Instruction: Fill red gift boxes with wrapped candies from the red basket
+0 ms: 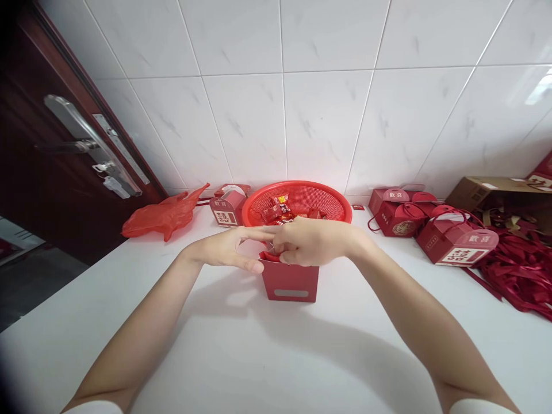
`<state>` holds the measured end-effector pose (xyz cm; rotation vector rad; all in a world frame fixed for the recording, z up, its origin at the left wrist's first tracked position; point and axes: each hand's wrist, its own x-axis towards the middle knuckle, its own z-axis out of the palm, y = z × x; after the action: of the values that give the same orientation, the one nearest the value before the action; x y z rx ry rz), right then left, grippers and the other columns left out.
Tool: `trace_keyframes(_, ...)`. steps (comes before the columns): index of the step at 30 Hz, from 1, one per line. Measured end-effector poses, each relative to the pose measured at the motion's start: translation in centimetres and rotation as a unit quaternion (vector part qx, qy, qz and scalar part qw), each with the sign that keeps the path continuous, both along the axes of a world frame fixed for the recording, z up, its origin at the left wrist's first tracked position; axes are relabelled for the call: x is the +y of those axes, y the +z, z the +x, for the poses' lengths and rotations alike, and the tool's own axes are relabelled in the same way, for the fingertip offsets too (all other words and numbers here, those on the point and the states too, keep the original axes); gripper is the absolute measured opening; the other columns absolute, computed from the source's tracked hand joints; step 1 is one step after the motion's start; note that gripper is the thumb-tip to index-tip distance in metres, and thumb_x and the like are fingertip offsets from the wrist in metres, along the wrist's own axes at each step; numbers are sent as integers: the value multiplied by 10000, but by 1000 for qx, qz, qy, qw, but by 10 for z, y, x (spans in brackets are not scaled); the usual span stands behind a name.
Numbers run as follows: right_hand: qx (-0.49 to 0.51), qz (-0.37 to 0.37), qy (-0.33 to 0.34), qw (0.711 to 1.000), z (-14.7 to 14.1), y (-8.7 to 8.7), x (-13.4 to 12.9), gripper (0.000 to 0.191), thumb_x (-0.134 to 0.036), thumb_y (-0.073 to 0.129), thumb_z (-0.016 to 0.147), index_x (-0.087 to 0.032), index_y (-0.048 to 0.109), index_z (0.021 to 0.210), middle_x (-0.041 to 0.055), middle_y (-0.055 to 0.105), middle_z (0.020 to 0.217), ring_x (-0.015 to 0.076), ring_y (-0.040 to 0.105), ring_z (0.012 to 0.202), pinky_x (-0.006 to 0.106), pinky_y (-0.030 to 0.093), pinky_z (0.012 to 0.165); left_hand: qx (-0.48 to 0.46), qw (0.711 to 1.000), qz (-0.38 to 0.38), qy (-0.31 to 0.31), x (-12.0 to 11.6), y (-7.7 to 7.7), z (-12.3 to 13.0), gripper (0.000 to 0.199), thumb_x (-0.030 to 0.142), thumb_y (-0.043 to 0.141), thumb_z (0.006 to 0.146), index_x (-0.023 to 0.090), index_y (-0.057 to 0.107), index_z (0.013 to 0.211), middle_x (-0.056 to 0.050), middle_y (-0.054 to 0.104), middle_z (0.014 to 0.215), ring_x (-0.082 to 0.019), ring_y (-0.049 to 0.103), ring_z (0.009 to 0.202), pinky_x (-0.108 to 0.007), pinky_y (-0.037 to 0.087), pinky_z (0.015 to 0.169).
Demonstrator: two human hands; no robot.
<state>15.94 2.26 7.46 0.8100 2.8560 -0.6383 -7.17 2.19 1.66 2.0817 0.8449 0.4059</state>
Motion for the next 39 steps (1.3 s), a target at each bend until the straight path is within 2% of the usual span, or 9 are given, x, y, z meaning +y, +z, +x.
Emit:
trace_keyframes(4,-145,-72,29,986,-15,8,17,224,-124,484,850,-193,697,839,41,657,917,186,580,766,306,398,641,-8,1000,-9,-2,0,1,2,605,354,815,778,322,638,1355,-8,421,1597,-291,326,1505,-437,264,1239)
trace_keyframes(8,-185,-182,24,965,-32,-12,33,195,-145,604,765,-235,740,873,30,685,998,244,612,1046,318,482,767,-21,1000,-18,-11,-1,2,5,624,317,797,797,310,606,1391,-26,415,1600,-290,315,1510,-448,274,1234)
trace_keyframes(13,-138,-245,-41,959,-45,-39,37,173,-256,831,660,-250,743,809,6,675,773,214,671,782,308,522,593,-14,1000,-21,-2,-2,1,4,627,296,804,787,302,613,1384,-47,489,1550,-285,361,1490,-449,294,1227)
trace_keyframes(16,-136,-207,-13,969,-41,-35,37,141,-250,834,672,-266,746,781,-5,658,726,203,667,718,302,511,547,-19,1000,-9,-2,-1,0,4,608,287,809,780,305,633,1362,-46,521,1525,-283,400,1469,-440,322,1214)
trace_keyframes(19,-114,-147,34,982,-24,-14,34,79,-258,688,808,-266,754,765,11,668,774,200,665,774,305,502,601,-21,1000,2,-2,0,-1,3,594,313,799,793,302,632,1363,-48,521,1525,-286,429,1449,-434,356,1193)
trace_keyframes(24,106,-70,-9,992,21,15,20,242,-384,566,913,-239,758,935,24,703,850,187,638,774,310,481,667,-5,999,21,31,0,-5,4,590,373,801,787,298,643,1350,-45,542,1508,-292,458,1428,-430,381,1172)
trace_keyframes(29,232,11,-132,964,51,-4,16,407,-537,607,890,-194,707,1084,78,725,1021,222,651,874,339,508,735,-60,995,57,50,0,-15,10,515,355,699,884,270,616,1385,-60,572,1478,-289,491,1402,-439,418,1145)
trace_keyframes(34,146,19,-169,975,56,-25,20,526,-565,714,796,-223,687,1195,90,708,1128,261,653,945,357,511,747,-69,984,108,123,2,-24,19,703,309,665,905,324,385,1549,-55,497,1545,-275,570,1311,-419,480,1084)
trace_keyframes(39,121,-1,-157,980,54,-41,21,268,-401,637,872,-209,728,1037,50,704,883,209,624,756,321,450,644,-64,979,122,148,2,-28,24,454,308,643,903,255,631,1353,-48,642,1399,-270,634,1215,-383,545,996)
